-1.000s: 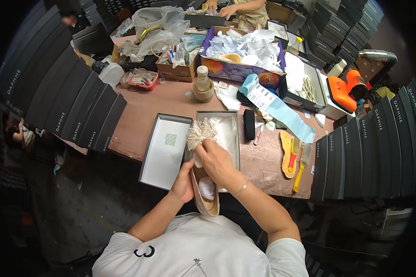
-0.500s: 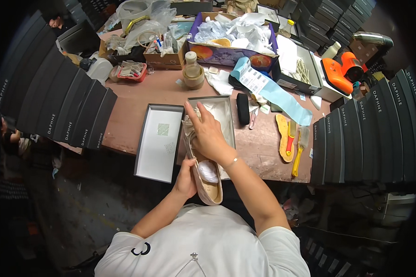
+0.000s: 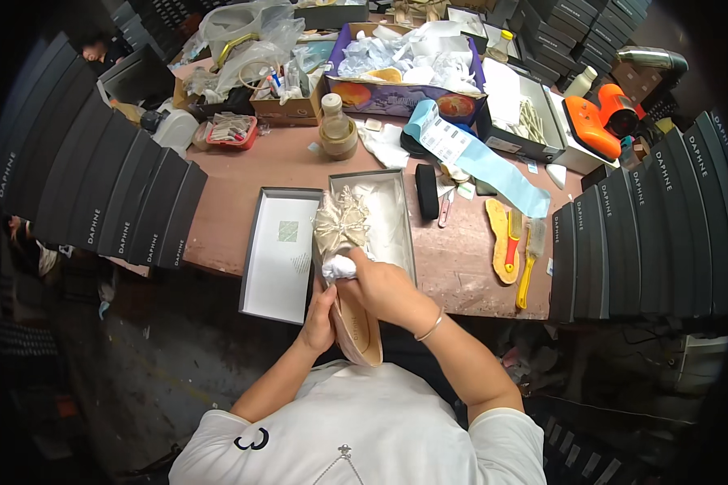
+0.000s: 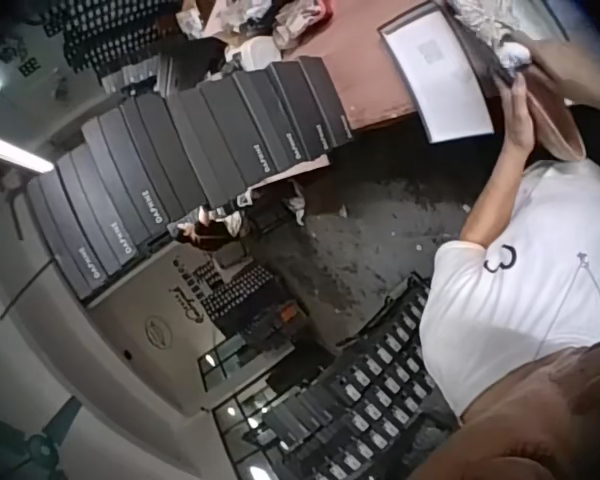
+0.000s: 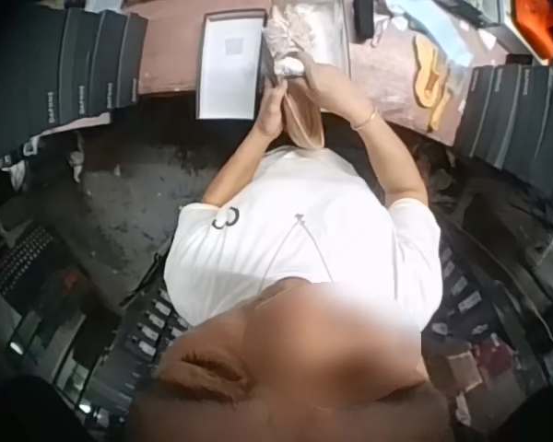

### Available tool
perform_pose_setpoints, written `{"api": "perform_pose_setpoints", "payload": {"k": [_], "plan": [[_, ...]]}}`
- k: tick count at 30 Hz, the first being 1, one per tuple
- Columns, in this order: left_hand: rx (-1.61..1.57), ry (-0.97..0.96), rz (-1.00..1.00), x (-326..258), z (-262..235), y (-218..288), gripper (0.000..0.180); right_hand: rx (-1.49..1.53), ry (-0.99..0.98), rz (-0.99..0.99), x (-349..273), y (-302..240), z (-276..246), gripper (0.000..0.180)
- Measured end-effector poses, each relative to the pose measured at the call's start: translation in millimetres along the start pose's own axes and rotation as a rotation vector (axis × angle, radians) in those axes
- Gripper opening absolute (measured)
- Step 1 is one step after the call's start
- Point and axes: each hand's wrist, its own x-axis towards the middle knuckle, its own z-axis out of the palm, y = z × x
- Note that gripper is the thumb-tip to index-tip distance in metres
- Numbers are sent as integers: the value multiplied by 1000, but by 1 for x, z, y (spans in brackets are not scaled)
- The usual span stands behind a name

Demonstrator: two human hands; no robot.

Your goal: Inspecting shoes, applying labels, cleaning soles with a sponge, and wrapping them in tissue paper for boxing.

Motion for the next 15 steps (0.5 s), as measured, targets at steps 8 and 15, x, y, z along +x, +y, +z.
{"api": "perform_pose_setpoints", "payload": {"k": [8,15], "plan": [[-210,-52,-57,-4,-8,2,53,-66,212,-216,4,12,7,28],[-163,-31,-108,-12,-4,4,59,-33,554,-234,21,12,33,40]]}}
